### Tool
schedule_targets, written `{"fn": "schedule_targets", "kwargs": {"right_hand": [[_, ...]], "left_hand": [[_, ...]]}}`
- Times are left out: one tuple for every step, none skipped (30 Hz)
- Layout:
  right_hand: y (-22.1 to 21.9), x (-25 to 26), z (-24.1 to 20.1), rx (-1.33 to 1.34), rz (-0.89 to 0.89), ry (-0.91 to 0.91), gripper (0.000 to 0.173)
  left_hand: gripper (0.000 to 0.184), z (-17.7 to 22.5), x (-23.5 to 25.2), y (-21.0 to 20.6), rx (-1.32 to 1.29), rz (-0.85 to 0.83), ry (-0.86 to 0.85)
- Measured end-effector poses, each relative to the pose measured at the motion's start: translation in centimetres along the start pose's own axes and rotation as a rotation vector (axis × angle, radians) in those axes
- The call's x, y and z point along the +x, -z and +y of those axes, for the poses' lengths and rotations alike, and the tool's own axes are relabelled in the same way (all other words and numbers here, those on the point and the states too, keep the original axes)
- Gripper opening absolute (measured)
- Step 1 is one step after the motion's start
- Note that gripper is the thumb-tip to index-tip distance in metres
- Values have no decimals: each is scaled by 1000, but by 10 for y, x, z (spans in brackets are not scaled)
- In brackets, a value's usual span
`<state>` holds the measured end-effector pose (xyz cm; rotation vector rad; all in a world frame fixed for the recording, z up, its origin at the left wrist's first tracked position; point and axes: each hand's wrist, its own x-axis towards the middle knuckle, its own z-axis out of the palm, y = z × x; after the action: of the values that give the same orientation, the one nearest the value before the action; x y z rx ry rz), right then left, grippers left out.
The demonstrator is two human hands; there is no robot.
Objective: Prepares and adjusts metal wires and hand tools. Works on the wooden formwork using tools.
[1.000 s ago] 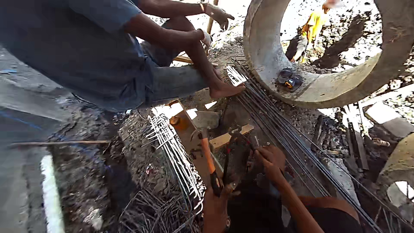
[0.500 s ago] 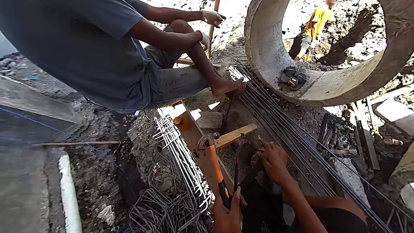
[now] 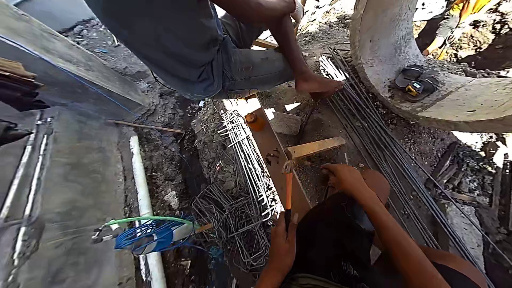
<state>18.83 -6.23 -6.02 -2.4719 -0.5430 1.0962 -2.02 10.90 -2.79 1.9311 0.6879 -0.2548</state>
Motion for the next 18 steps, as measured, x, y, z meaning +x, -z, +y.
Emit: {"fn": "schedule_targets", "kwargs": {"right_hand": [[-1, 5, 1, -17, -41, 28, 40], [-3, 10, 0, -36, -76, 47, 40], [-6, 15, -2, -54, -103, 64, 40], [-9, 20, -4, -62, -120, 80, 40], [-11, 24, -7, -71, -126, 93, 40], [-14, 28, -8, -81, -120, 102, 40], [-18, 31, -9, -92, -105, 115, 39], [-23, 34, -9, -104, -86, 136, 39], [-28, 35, -8, -110, -66, 157, 39], [-33, 36, -6, -112, -49, 171, 38], [-37, 36, -5, -115, -36, 175, 38], [-41, 36, -5, -119, -32, 175, 39], [-43, 35, -4, -120, -23, 176, 38], [-45, 35, -3, -117, -11, 179, 38], [-46, 35, -3, -111, -1, 180, 37], [-48, 36, -2, -102, 10, 183, 37], [-49, 36, 0, -96, 11, 183, 37], [-50, 37, 1, -93, 5, 181, 37]], "left_hand": [[36, -4, 2, 6, 14, -9, 37], [37, -6, 4, 11, 25, -20, 66], [38, -8, 6, 14, 37, -30, 86], [40, -10, 7, 16, 49, -35, 98], [40, -12, 9, 18, 59, -42, 113], [41, -12, 10, 20, 71, -48, 130], [42, -11, 12, 21, 85, -58, 148], [43, -9, 12, 22, 100, -63, 155], [44, -6, 12, 23, 110, -69, 147], [45, -3, 11, 24, 116, -69, 118], [46, 0, 9, 24, 121, -51, 58], [48, 2, 7, 23, 128, -14, -32], [51, 3, 4, 21, 131, 33, -131], [54, 2, 2, 18, 139, 82, -224], [56, -1, 2, 16, 150, 127, -302], [57, -8, 3, 13, 166, 163, -354], [55, -17, 5, 11, 205, 190, -378], [52, -28, 9, 8, 265, 197, -363]]}}
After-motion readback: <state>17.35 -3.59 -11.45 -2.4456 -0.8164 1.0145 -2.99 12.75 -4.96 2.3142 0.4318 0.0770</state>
